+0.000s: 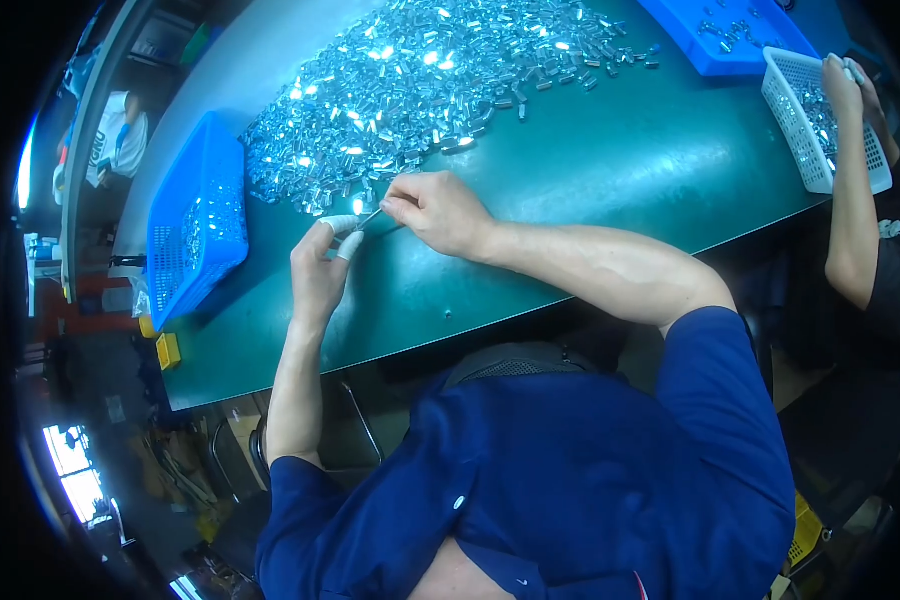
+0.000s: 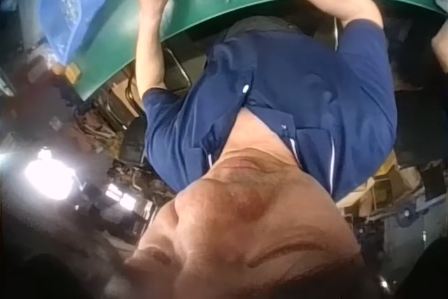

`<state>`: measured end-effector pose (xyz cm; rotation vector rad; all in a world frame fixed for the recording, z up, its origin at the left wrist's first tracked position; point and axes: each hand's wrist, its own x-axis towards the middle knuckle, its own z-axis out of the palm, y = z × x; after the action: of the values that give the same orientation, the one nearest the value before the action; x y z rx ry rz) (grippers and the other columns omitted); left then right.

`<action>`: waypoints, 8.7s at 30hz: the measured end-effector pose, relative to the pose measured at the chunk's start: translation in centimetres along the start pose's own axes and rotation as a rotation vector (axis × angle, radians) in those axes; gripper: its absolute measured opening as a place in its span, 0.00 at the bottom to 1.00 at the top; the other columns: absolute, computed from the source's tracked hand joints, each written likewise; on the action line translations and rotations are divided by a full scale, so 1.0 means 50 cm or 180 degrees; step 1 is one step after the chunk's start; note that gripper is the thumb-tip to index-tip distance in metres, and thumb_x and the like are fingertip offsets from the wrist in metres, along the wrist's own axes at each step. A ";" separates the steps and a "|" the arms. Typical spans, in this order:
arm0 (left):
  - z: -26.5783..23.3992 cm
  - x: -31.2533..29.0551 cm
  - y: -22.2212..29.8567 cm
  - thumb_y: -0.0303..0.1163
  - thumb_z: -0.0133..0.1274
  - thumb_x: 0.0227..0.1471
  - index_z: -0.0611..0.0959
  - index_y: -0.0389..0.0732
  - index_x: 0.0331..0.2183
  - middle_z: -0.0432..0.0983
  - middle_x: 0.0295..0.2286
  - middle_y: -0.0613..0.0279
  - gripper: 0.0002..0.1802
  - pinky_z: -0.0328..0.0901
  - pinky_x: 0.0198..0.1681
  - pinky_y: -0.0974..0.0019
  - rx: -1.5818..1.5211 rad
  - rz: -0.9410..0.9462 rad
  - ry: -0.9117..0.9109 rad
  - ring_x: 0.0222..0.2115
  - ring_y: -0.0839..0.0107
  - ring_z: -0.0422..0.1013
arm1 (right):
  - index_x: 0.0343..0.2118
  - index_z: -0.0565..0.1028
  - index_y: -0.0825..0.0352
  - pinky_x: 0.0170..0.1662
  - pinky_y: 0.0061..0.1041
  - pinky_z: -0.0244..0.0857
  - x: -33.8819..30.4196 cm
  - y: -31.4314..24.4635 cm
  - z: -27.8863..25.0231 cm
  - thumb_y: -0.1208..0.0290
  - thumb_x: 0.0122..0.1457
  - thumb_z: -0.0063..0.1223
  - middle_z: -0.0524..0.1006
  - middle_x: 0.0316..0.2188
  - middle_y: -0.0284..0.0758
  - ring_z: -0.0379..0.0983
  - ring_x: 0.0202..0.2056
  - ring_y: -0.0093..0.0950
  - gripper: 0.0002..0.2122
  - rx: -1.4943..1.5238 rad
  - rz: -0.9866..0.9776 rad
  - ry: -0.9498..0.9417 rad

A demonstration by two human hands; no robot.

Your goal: Manually picking and sorting small metal screws or bolts from a pile into specific containers on an assembly line.

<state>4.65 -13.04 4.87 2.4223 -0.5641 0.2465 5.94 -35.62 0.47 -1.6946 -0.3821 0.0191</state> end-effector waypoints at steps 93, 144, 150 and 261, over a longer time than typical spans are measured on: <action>0.045 -0.019 0.045 0.23 0.67 0.49 0.83 0.36 0.35 0.81 0.31 0.57 0.10 0.72 0.40 0.63 -0.0458 -0.0031 0.0449 0.33 0.63 0.78 | 0.23 0.78 0.67 0.29 0.39 0.66 -0.007 -0.013 0.009 0.62 0.64 0.54 0.77 0.19 0.42 0.75 0.23 0.42 0.16 -0.0061 -0.0383 0.0176; 0.001 0.176 -0.300 0.39 0.58 0.60 0.84 0.33 0.40 0.78 0.43 0.43 0.16 0.64 0.52 0.56 -0.0038 -0.0734 0.1562 0.46 0.52 0.72 | 0.29 0.80 0.69 0.29 0.31 0.66 0.005 -0.015 0.009 0.64 0.66 0.54 0.79 0.21 0.37 0.75 0.23 0.29 0.13 0.0019 0.0182 0.0038; 0.038 0.155 -0.267 0.41 0.59 0.59 0.82 0.31 0.44 0.77 0.44 0.45 0.21 0.65 0.53 0.57 -0.0007 -0.1420 0.1694 0.46 0.55 0.73 | 0.31 0.80 0.67 0.31 0.36 0.68 0.003 -0.007 0.027 0.64 0.64 0.55 0.79 0.25 0.41 0.77 0.28 0.40 0.11 -0.0533 -0.0302 -0.0195; -0.062 -0.152 -0.010 0.22 0.65 0.51 0.85 0.34 0.41 0.81 0.33 0.59 0.13 0.70 0.38 0.68 -0.0829 -0.0656 0.0324 0.33 0.71 0.76 | 0.34 0.81 0.67 0.34 0.36 0.69 -0.002 -0.034 0.123 0.68 0.61 0.59 0.81 0.28 0.44 0.79 0.30 0.42 0.07 -0.0082 -0.0697 -0.0773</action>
<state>-2.03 -8.23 4.69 2.1807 -0.2787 0.1945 4.04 -29.55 1.05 -1.6718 -0.7509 0.0594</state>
